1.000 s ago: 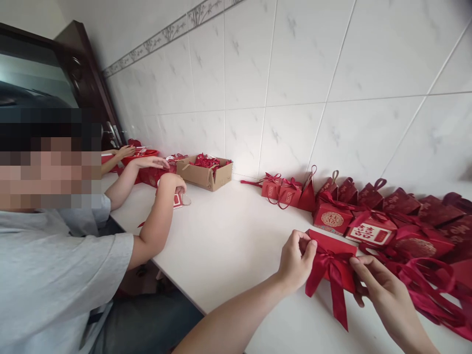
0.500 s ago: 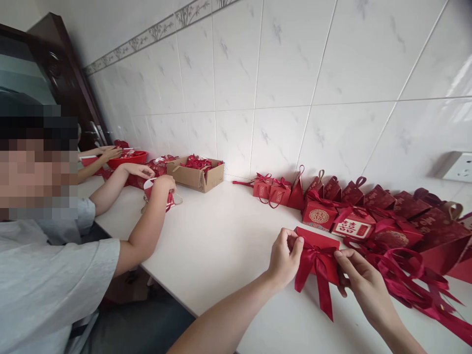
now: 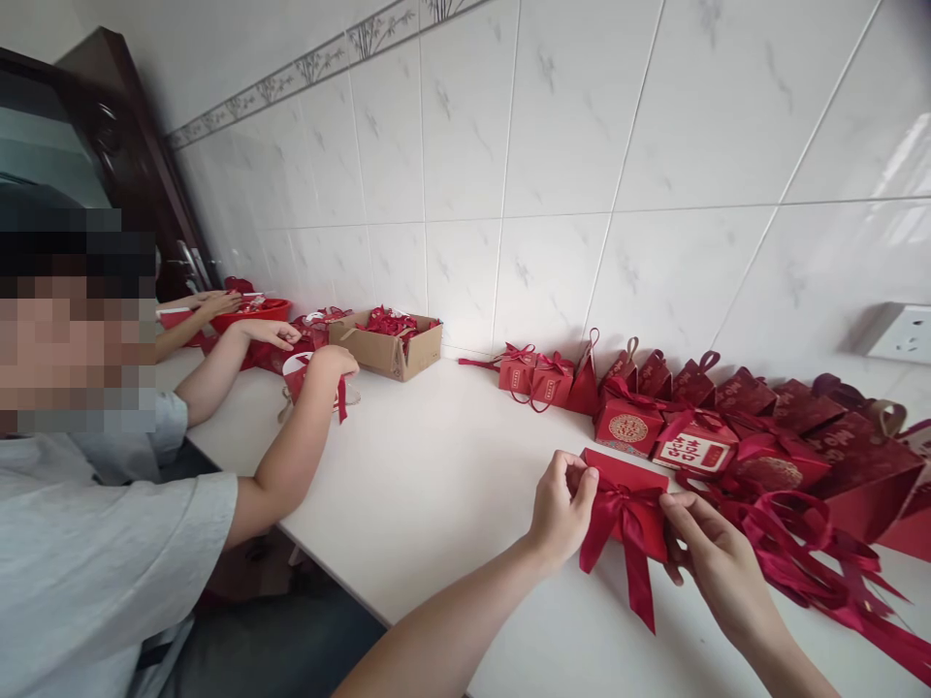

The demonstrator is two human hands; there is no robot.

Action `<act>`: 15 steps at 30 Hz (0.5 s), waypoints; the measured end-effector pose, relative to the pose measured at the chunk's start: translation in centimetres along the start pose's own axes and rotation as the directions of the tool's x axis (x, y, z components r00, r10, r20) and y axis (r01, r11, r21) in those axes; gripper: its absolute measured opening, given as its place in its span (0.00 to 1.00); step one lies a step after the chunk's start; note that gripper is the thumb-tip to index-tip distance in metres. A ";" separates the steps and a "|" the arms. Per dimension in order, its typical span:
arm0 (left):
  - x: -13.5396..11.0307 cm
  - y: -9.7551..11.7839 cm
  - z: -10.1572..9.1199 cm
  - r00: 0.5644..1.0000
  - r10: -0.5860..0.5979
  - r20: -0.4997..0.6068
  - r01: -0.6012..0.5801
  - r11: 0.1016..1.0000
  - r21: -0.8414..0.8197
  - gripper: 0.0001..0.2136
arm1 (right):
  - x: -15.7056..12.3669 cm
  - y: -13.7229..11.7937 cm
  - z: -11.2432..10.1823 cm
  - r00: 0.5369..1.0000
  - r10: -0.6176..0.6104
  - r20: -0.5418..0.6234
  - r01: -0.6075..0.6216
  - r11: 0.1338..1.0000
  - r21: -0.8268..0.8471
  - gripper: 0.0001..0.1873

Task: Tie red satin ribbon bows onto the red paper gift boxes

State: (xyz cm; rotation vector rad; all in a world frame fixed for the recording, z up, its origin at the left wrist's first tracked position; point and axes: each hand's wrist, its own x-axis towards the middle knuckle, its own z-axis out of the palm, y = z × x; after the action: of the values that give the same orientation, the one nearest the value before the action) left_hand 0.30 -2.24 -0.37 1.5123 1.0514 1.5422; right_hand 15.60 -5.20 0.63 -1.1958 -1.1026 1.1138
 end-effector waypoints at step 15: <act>0.1 -0.2 0.1 1.000 0.001 0.006 -0.001 1.000 -0.024 0.10 | 0.1 0.1 0.0 1.000 -0.008 -0.014 0.009 1.000 0.023 0.24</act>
State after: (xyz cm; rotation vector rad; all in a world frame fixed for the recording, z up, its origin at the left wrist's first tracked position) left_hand 0.37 -2.08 -0.53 1.5005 1.0253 1.5447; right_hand 15.63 -5.07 0.57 -1.1782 -1.0811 1.1073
